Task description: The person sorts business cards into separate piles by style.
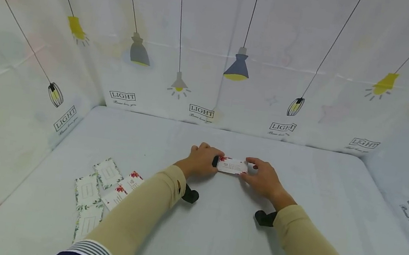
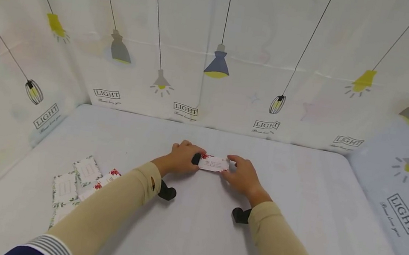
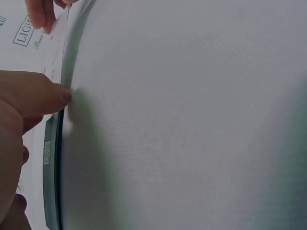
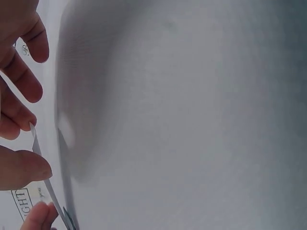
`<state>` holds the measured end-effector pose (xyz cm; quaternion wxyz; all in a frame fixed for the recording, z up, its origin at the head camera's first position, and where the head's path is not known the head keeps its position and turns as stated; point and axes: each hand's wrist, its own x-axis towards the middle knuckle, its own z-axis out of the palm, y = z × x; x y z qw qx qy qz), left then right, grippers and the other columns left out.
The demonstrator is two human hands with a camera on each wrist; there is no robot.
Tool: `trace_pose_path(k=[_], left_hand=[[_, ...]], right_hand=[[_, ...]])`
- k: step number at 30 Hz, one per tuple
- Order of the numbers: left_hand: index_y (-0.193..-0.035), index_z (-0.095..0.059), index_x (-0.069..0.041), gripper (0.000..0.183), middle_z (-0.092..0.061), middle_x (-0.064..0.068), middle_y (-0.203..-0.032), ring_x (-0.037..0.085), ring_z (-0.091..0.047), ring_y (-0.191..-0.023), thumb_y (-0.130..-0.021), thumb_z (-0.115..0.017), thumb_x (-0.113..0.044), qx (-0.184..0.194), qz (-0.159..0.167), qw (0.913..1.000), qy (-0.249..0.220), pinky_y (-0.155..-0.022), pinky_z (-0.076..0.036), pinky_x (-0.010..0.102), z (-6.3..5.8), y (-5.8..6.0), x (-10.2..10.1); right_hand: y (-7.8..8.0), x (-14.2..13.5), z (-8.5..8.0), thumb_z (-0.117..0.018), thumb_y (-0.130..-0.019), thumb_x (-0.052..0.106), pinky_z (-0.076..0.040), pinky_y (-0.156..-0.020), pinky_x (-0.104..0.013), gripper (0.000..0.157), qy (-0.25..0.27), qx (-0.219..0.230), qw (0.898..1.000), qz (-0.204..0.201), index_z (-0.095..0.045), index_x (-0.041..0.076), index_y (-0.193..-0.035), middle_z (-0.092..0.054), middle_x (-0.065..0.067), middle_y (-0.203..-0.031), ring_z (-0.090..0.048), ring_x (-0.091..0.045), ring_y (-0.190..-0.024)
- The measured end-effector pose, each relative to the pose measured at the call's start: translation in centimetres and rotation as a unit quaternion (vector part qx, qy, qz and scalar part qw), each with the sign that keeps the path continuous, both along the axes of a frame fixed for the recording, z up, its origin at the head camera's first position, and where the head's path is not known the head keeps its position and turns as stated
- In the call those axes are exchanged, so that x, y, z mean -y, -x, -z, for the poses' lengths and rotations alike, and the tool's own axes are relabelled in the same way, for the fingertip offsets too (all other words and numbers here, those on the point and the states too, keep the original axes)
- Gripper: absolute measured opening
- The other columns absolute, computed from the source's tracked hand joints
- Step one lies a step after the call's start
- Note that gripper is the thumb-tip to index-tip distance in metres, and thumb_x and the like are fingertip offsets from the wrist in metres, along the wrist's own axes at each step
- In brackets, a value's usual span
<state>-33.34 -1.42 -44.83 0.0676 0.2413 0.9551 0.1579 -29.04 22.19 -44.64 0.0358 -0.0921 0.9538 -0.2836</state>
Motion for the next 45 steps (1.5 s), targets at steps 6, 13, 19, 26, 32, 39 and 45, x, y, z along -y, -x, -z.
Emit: trace_pose_path(k=[6,13,19,26,32,39,45], left_hand=[[-0.145,-0.055,-0.026,0.054,-0.055,-0.005,-0.142,0.025,-0.037,-0.130,-0.092,-0.068,-0.029,-0.001,0.001,0.9999,0.016,-0.096,-0.027,0.046,-0.51,-0.13,-0.17],[-0.144,-0.055,-0.024,0.054,-0.056,-0.004,-0.141,0.025,-0.038,-0.129,-0.092,-0.067,-0.030,0.005,-0.005,0.9999,0.008,-0.095,-0.027,0.046,-0.81,-0.25,-0.04],[-0.143,-0.057,-0.025,0.052,-0.057,-0.003,-0.140,0.025,-0.038,-0.129,-0.093,-0.068,-0.034,0.004,-0.011,0.9999,-0.004,-0.096,-0.027,0.047,-0.60,-0.17,0.10],[-0.144,-0.055,-0.026,0.054,-0.056,-0.003,-0.141,0.025,-0.038,-0.130,-0.093,-0.068,-0.037,0.005,-0.009,0.9999,-0.003,-0.096,-0.028,0.046,-0.31,-0.18,0.02],[-0.145,-0.054,-0.025,0.054,-0.055,-0.003,-0.142,0.025,-0.037,-0.131,-0.094,-0.067,-0.036,0.007,-0.005,1.0000,-0.003,-0.096,-0.028,0.046,-0.38,-0.12,-0.09],[-0.145,-0.054,-0.026,0.054,-0.055,-0.003,-0.141,0.025,-0.037,-0.131,-0.094,-0.067,-0.036,0.010,-0.007,0.9999,-0.005,-0.097,-0.028,0.047,-0.43,-0.16,-0.23],[-0.144,-0.055,-0.026,0.056,-0.056,-0.003,-0.141,0.025,-0.037,-0.131,-0.092,-0.070,-0.038,0.010,-0.017,0.9995,-0.025,-0.095,-0.027,0.046,-0.51,-0.41,0.22]], right_hand=[[0.28,0.06,0.34,-0.067,-0.093,0.029,-0.038,-0.102,-0.057,0.059,0.009,0.010,1.000,0.005,-0.050,0.004,-0.144,-0.057,-0.024,-0.133,-0.049,-0.041,-0.122],[0.66,0.15,0.59,-0.068,-0.093,0.031,-0.039,-0.101,-0.057,0.060,0.016,0.016,1.000,0.013,-0.050,0.006,-0.144,-0.058,-0.025,-0.130,-0.051,-0.040,-0.119],[0.70,0.19,0.41,-0.068,-0.093,0.032,-0.037,-0.103,-0.057,0.061,0.007,0.018,1.000,0.012,-0.050,0.006,-0.145,-0.057,-0.025,-0.130,-0.050,-0.041,-0.119],[0.63,0.28,0.63,-0.069,-0.092,0.031,-0.038,-0.102,-0.057,0.061,0.010,0.018,1.000,0.011,-0.051,0.004,-0.144,-0.057,-0.026,-0.129,-0.050,-0.041,-0.118],[0.72,0.29,0.81,-0.068,-0.093,0.030,-0.038,-0.103,-0.057,0.060,0.006,0.014,1.000,0.010,-0.050,0.005,-0.145,-0.057,-0.026,-0.130,-0.050,-0.041,-0.119],[0.73,0.23,0.73,-0.068,-0.093,0.030,-0.037,-0.103,-0.058,0.062,-0.001,0.018,1.000,0.013,-0.048,0.004,-0.147,-0.057,-0.026,-0.130,-0.050,-0.041,-0.119],[0.51,0.24,0.69,-0.068,-0.094,0.031,-0.035,-0.105,-0.058,0.063,-0.001,0.031,0.999,0.016,-0.047,0.005,-0.148,-0.055,-0.025,-0.133,-0.048,-0.041,-0.121]])
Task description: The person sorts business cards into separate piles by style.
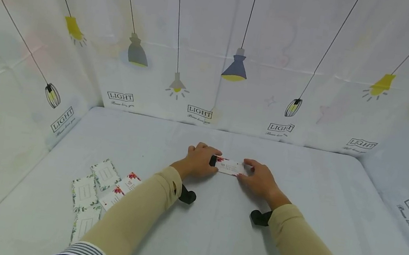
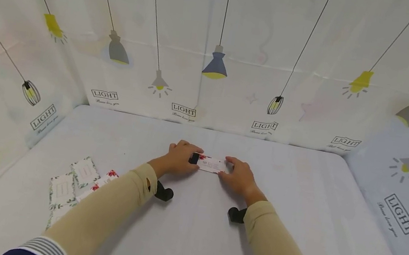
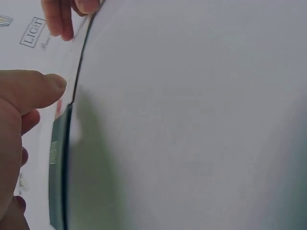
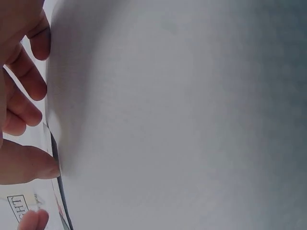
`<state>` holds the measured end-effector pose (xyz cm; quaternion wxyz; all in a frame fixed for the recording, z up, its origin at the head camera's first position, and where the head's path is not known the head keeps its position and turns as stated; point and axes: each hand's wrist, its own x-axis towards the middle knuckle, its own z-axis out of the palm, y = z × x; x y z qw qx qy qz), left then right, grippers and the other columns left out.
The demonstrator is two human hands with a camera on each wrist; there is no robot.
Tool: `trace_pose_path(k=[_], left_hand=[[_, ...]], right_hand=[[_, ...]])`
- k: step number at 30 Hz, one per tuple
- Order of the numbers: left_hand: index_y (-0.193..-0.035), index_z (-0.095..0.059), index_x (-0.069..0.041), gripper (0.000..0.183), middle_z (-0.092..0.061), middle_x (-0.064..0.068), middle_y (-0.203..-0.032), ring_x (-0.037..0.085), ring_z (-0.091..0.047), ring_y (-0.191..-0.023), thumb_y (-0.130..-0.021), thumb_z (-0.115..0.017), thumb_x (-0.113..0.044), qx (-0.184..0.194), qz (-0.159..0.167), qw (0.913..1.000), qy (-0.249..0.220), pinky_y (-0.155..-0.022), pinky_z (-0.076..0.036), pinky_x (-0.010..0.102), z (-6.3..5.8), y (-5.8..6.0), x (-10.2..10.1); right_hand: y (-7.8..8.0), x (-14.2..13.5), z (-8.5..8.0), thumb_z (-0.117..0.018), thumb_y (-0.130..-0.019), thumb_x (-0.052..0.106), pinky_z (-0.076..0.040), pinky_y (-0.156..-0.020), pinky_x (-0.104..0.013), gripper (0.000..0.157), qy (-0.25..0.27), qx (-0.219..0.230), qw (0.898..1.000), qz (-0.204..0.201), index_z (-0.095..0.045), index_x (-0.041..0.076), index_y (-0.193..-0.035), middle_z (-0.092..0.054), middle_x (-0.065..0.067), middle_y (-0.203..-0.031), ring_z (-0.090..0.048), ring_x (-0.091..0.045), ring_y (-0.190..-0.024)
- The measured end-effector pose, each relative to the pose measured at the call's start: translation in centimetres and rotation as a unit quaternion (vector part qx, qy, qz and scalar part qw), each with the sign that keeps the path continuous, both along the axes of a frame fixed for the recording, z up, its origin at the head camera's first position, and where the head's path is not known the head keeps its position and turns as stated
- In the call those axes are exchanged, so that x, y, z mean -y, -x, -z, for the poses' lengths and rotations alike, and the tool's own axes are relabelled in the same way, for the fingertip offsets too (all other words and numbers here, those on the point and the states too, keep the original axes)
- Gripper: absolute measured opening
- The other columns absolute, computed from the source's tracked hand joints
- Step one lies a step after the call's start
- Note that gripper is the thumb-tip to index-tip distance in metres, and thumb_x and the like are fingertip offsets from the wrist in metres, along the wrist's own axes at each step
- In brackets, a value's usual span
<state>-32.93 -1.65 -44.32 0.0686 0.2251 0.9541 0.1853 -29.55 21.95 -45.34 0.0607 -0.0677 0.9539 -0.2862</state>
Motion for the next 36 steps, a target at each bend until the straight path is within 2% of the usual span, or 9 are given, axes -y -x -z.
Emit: trace_pose_path(k=[6,13,19,26,32,36], left_hand=[[-0.144,-0.055,-0.023,0.058,-0.055,-0.001,-0.142,0.026,-0.035,-0.133,-0.090,-0.074,-0.036,-0.004,0.005,0.9995,-0.031,-0.096,-0.025,0.048,-0.9,-0.6,2.6],[-0.144,-0.055,-0.024,0.063,-0.055,-0.001,-0.142,0.024,-0.035,-0.134,-0.087,-0.078,-0.037,0.016,-0.007,0.9992,-0.036,-0.096,-0.026,0.046,-2.0,-1.9,7.4],[-0.147,-0.053,-0.023,0.069,-0.049,0.004,-0.147,0.029,-0.034,-0.134,-0.085,-0.081,-0.034,0.044,-0.020,0.9978,-0.045,-0.097,-0.029,0.051,-3.0,-4.0,11.8],[-0.143,-0.057,-0.025,0.065,-0.044,0.011,-0.147,0.039,-0.033,-0.128,-0.084,-0.082,-0.031,0.087,-0.042,0.9944,-0.043,-0.092,-0.036,0.055,-3.4,-6.9,16.7],[-0.140,-0.060,-0.026,0.058,-0.044,0.015,-0.145,0.045,-0.035,-0.123,-0.085,-0.080,-0.028,0.095,-0.053,0.9937,-0.027,-0.089,-0.039,0.057,-3.4,-8.9,19.8],[-0.138,-0.061,-0.027,0.056,-0.043,0.016,-0.144,0.046,-0.037,-0.119,-0.085,-0.079,-0.027,0.104,-0.067,0.9920,-0.022,-0.085,-0.042,0.055,-3.3,-9.8,21.3]], right_hand=[[-0.7,0.2,-0.4,-0.068,-0.094,0.029,-0.035,-0.105,-0.058,0.064,0.004,-0.010,1.000,-0.010,-0.046,0.004,-0.148,-0.054,-0.025,-0.136,-0.048,-0.041,-0.123],[-2.1,1.0,-1.0,-0.070,-0.092,0.029,-0.039,-0.102,-0.058,0.064,0.027,-0.024,0.999,-0.024,-0.048,0.006,-0.148,-0.052,-0.020,-0.140,-0.049,-0.039,-0.124],[-3.5,2.3,-1.8,-0.070,-0.090,0.029,-0.041,-0.098,-0.055,0.063,0.038,-0.045,0.997,-0.047,-0.050,0.007,-0.146,-0.055,-0.017,-0.137,-0.050,-0.036,-0.119],[-4.8,4.9,-2.1,-0.074,-0.087,0.032,-0.043,-0.097,-0.054,0.066,0.044,-0.034,0.997,-0.062,-0.052,0.009,-0.145,-0.058,-0.014,-0.135,-0.053,-0.034,-0.118],[-5.9,7.5,-1.9,-0.077,-0.087,0.030,-0.045,-0.098,-0.051,0.063,0.061,-0.027,0.994,-0.088,-0.056,0.008,-0.142,-0.059,-0.008,-0.136,-0.055,-0.030,-0.120],[-6.9,9.7,-2.0,-0.079,-0.085,0.028,-0.045,-0.098,-0.047,0.060,0.070,-0.027,0.991,-0.107,-0.058,0.009,-0.139,-0.061,-0.003,-0.134,-0.057,-0.026,-0.118]])
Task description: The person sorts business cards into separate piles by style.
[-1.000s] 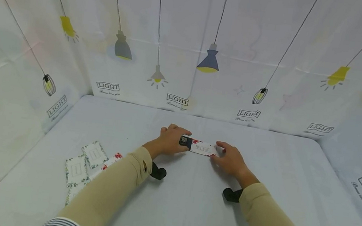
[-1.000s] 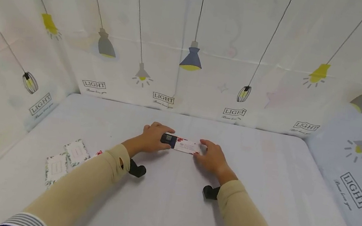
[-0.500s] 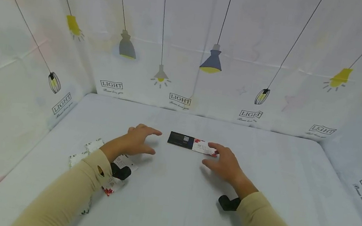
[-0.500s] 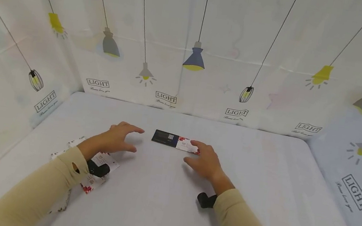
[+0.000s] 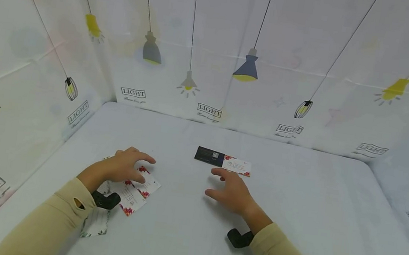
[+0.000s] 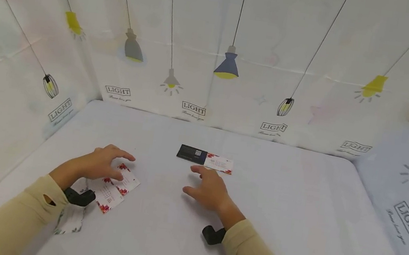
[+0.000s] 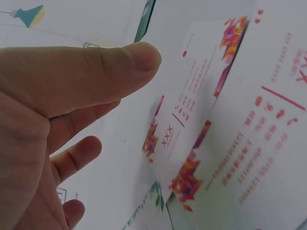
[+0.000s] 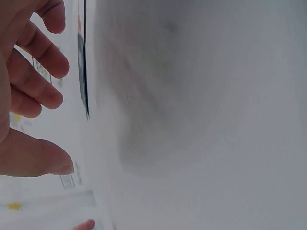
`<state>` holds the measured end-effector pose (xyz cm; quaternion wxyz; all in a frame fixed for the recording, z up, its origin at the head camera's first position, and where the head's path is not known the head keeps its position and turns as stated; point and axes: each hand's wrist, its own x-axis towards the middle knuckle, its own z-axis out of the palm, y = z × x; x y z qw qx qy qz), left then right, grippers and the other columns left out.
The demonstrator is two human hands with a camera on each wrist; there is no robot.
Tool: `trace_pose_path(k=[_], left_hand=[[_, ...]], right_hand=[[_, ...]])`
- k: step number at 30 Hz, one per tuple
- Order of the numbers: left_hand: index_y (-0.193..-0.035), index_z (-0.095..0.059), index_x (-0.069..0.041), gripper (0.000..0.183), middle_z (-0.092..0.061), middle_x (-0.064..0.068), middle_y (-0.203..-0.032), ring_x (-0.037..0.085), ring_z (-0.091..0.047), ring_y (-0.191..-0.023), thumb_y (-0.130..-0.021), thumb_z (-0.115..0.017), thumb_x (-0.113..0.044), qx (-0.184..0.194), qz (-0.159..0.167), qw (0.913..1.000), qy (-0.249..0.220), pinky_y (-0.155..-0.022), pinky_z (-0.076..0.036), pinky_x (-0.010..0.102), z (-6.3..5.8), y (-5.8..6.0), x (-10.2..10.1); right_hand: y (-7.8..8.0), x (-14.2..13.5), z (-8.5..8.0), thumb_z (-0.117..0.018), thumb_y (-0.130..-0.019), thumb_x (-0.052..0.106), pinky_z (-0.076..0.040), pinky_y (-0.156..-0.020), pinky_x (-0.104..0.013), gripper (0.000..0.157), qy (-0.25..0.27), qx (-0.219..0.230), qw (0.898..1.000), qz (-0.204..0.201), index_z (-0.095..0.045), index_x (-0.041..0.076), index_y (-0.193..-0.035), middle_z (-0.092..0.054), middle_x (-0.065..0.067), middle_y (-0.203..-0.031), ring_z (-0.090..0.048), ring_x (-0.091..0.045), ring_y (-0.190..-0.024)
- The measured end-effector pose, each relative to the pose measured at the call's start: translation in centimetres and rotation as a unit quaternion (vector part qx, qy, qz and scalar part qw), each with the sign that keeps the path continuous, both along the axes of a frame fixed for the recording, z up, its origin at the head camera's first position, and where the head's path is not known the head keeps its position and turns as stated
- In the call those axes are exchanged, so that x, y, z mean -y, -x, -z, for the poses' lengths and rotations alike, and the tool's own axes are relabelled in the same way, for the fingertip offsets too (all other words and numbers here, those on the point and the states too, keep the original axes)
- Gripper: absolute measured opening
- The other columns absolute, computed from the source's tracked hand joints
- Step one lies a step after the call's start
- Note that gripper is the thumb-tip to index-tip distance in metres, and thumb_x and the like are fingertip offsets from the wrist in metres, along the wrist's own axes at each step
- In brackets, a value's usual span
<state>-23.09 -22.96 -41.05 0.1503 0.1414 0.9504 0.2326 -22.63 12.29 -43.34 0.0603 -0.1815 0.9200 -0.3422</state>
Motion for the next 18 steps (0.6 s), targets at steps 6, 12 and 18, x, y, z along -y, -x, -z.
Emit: trace_pose_path(k=[6,12,18], left_hand=[[-0.141,-0.059,-0.024,0.062,-0.049,0.014,-0.142,0.042,-0.038,-0.125,-0.083,-0.081,-0.024,-0.021,0.015,0.9996,0.012,-0.087,-0.037,0.052,0.7,-0.4,1.3],[-0.142,-0.058,-0.021,0.063,-0.049,0.017,-0.141,0.044,-0.038,-0.125,-0.083,-0.080,-0.019,-0.018,0.010,0.9997,0.014,-0.083,-0.037,0.049,1.2,-0.7,1.9],[-0.139,-0.062,-0.025,0.057,-0.047,0.020,-0.141,0.045,-0.042,-0.116,-0.084,-0.077,-0.019,-0.004,-0.003,0.9992,0.041,-0.081,-0.040,0.049,1.5,-0.7,2.1]], right_hand=[[-1.1,3.3,-0.1,-0.079,-0.085,0.028,-0.045,-0.095,-0.046,0.058,0.016,-0.004,0.999,-0.043,-0.060,0.009,-0.136,-0.062,-0.003,-0.131,-0.057,-0.026,-0.115],[-1.9,6.6,-0.3,-0.077,-0.087,0.032,-0.045,-0.095,-0.046,0.058,0.017,0.002,0.996,-0.085,-0.058,0.010,-0.138,-0.061,-0.003,-0.132,-0.056,-0.025,-0.116],[-2.6,8.7,-0.2,-0.076,-0.087,0.034,-0.046,-0.094,-0.044,0.058,0.006,0.005,0.995,-0.095,-0.059,0.012,-0.138,-0.061,0.000,-0.131,-0.056,-0.023,-0.115]])
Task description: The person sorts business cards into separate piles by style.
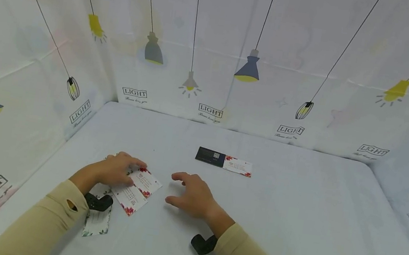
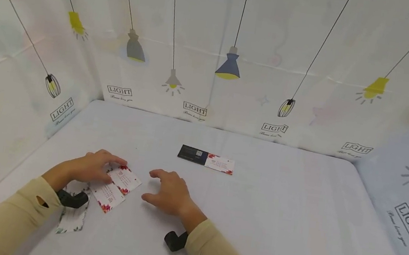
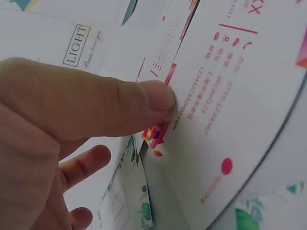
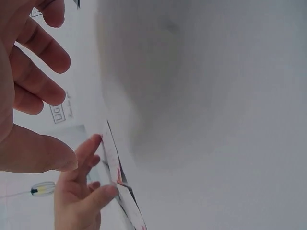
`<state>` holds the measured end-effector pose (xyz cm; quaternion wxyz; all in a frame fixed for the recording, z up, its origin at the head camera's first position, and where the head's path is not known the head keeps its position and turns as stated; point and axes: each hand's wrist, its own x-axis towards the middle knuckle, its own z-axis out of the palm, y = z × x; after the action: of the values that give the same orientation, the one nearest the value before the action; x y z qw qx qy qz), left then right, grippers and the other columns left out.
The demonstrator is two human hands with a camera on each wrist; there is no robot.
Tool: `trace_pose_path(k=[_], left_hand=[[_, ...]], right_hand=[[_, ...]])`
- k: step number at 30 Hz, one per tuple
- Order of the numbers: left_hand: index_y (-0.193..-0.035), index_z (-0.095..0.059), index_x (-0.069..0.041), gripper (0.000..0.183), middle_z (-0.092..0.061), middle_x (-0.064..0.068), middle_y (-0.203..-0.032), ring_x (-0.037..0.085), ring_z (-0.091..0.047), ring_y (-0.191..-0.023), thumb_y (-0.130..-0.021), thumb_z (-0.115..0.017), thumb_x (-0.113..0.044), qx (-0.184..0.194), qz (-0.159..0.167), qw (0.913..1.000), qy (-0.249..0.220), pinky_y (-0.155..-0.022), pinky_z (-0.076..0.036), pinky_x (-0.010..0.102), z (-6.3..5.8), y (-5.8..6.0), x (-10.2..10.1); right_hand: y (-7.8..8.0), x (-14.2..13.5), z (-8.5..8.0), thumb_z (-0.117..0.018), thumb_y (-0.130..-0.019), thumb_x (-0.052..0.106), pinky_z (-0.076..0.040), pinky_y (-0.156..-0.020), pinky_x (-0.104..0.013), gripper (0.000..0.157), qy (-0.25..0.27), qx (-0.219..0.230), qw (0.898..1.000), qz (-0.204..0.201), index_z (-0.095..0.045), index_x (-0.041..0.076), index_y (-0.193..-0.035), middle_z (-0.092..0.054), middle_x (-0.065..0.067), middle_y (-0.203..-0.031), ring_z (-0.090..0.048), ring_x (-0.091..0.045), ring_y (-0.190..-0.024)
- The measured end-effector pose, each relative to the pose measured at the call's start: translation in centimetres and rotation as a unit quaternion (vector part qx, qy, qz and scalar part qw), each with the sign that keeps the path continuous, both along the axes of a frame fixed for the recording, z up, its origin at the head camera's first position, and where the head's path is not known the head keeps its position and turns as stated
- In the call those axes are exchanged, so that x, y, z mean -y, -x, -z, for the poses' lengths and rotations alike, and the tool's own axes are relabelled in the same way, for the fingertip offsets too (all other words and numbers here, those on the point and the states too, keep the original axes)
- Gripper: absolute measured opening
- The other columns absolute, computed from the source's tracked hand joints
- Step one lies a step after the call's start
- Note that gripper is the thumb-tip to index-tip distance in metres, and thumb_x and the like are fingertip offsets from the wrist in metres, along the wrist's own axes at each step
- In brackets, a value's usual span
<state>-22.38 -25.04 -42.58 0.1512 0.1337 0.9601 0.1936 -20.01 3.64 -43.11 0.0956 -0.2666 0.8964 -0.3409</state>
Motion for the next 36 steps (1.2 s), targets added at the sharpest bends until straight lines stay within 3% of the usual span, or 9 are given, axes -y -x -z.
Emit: trace_pose_path(k=[10,21,26,36], left_hand=[[-0.134,-0.064,-0.027,0.054,-0.049,0.017,-0.138,0.045,-0.040,-0.113,-0.083,-0.080,-0.025,-0.015,-0.004,0.9999,0.000,-0.083,-0.039,0.054,0.4,0.1,-0.3],[-0.131,-0.064,-0.019,0.052,-0.059,0.001,-0.127,0.034,-0.041,-0.119,-0.082,-0.083,-0.024,-0.040,0.013,0.9990,-0.012,-0.090,-0.032,0.054,0.5,0.3,-1.2],[-0.130,-0.064,-0.018,0.050,-0.058,0.001,-0.125,0.033,-0.041,-0.119,-0.083,-0.082,-0.021,-0.042,0.005,0.9987,-0.027,-0.089,-0.032,0.054,0.6,0.2,-1.2],[-0.128,-0.064,-0.018,0.047,-0.058,0.002,-0.126,0.031,-0.043,-0.121,-0.084,-0.081,-0.021,-0.043,0.015,0.9981,-0.041,-0.089,-0.031,0.052,0.8,0.1,-1.5]], right_hand=[[-0.3,1.2,1.4,-0.077,-0.087,0.034,-0.043,-0.097,-0.044,0.057,-0.023,-0.004,1.000,0.004,-0.061,0.012,-0.136,-0.062,-0.001,-0.131,-0.054,-0.023,-0.115],[-0.6,3.2,2.0,-0.077,-0.087,0.038,-0.043,-0.095,-0.043,0.055,-0.078,-0.046,0.996,0.014,-0.063,0.015,-0.135,-0.065,0.000,-0.129,-0.054,-0.024,-0.114],[-0.6,4.3,2.0,-0.075,-0.089,0.033,-0.045,-0.093,-0.041,0.047,-0.094,-0.078,0.992,0.018,-0.066,0.013,-0.131,-0.068,0.000,-0.124,-0.056,-0.023,-0.108],[-0.3,4.5,2.1,-0.071,-0.092,0.015,-0.044,-0.091,-0.040,0.034,-0.013,-0.036,0.999,0.026,-0.065,0.007,-0.124,-0.067,0.000,-0.106,-0.056,-0.019,-0.100]])
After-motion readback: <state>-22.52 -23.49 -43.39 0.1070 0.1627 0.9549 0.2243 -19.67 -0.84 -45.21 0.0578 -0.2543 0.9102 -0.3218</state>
